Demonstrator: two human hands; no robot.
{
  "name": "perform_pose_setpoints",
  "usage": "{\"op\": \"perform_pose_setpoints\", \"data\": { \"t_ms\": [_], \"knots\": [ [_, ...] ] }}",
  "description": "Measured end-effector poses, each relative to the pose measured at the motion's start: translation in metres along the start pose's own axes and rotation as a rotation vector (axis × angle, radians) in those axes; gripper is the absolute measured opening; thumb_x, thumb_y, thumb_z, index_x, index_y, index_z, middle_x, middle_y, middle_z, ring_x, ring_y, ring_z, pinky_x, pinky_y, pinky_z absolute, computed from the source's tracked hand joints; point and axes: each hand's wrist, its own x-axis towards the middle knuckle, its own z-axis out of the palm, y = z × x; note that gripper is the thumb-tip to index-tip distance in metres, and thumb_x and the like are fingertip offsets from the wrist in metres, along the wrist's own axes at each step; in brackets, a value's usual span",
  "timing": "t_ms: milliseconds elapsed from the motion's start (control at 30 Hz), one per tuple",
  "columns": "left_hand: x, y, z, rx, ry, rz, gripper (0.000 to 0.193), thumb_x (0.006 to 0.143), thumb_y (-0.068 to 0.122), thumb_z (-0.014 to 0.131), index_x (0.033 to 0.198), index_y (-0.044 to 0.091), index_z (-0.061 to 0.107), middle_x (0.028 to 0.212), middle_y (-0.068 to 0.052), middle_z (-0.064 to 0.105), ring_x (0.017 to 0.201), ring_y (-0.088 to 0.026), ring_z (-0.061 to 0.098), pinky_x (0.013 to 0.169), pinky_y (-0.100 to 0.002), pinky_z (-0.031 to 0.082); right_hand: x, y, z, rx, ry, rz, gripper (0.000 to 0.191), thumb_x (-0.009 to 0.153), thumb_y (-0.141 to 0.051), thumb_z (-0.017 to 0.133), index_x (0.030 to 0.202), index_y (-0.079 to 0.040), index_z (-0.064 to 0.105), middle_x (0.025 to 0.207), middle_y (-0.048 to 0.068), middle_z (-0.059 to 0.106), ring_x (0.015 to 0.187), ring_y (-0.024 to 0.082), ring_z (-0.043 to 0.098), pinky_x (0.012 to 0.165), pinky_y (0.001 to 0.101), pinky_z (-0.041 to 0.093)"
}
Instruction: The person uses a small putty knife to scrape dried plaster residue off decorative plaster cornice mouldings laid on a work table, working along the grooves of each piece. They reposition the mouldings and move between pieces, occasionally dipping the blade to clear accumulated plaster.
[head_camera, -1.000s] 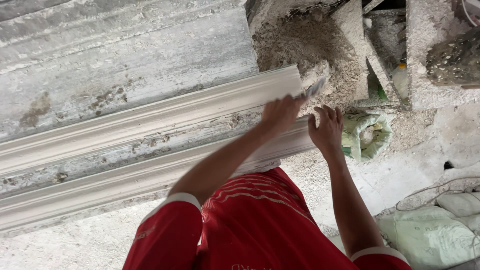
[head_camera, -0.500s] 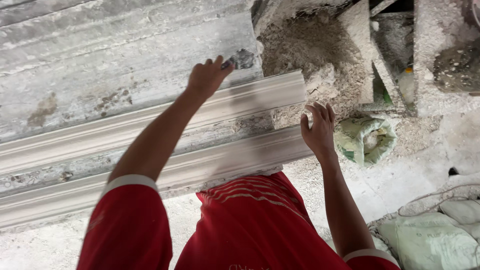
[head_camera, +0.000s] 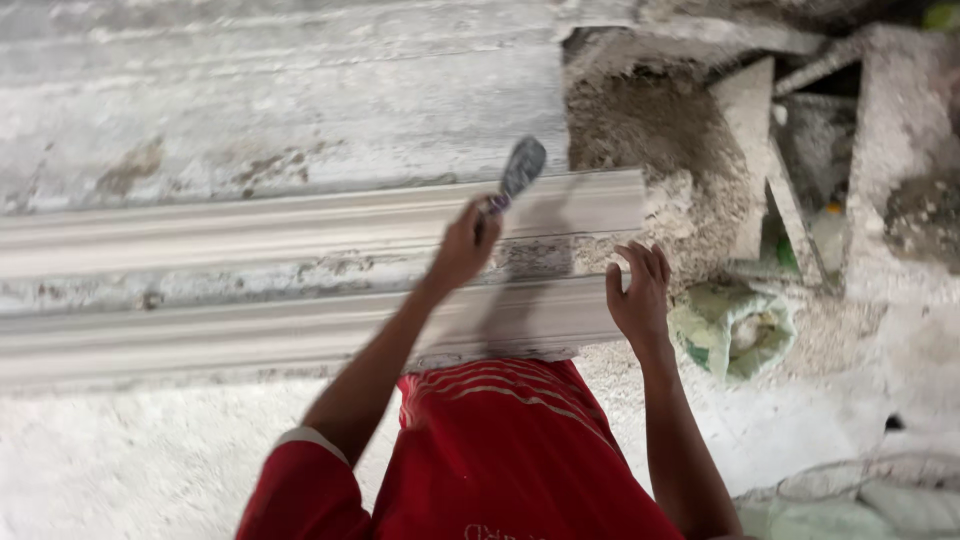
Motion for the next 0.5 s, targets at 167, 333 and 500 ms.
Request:
{"op": "perform_pose_setpoints", "data": {
  "t_ms": [167,333,500],
  "knots": [
    [-0.117,-0.022,0.008,-0.134,0.211,-0.047,0.045,0.104,0.029,0.058,0.138,0.000,0.052,0.078,-0.012,0.068,0.060,-0.016,0.063,0.052,-0.033,0.050,-0.014,-0.035,0.022,0.009,-0.076,-0.087,0.030,0.101,-0.018,0.060,0.128,-0.005,0.065,0.141,0.019,0.061,0.145,0.044,0.038,0.122,0.0555,0.028],
    [-0.179,-0.025,-0.049,-0.120,0.353,-0.151,0.048,0.101,0.029,0.062,0.139,0.003,0.053,0.073,-0.013,0.066,0.059,-0.021,0.062,0.056,-0.038,0.049,-0.023,-0.090,0.049,0.029,-0.159,-0.214,0.030,0.101,-0.018,0.059,0.129,-0.006,0.065,0.139,0.018,0.061,0.145,0.041,0.040,0.122,0.0527,0.030],
    [-0.248,-0.053,-0.106,-0.139,0.529,-0.156,0.048,0.101,0.027,0.061,0.141,0.003,0.050,0.074,-0.013,0.066,0.059,-0.022,0.064,0.056,-0.038,0.050,-0.032,-0.175,0.097,0.090,-0.236,-0.373,0.031,0.101,-0.017,0.058,0.129,-0.007,0.065,0.137,0.014,0.063,0.144,0.040,0.043,0.121,0.0516,0.031]
  ]
}}
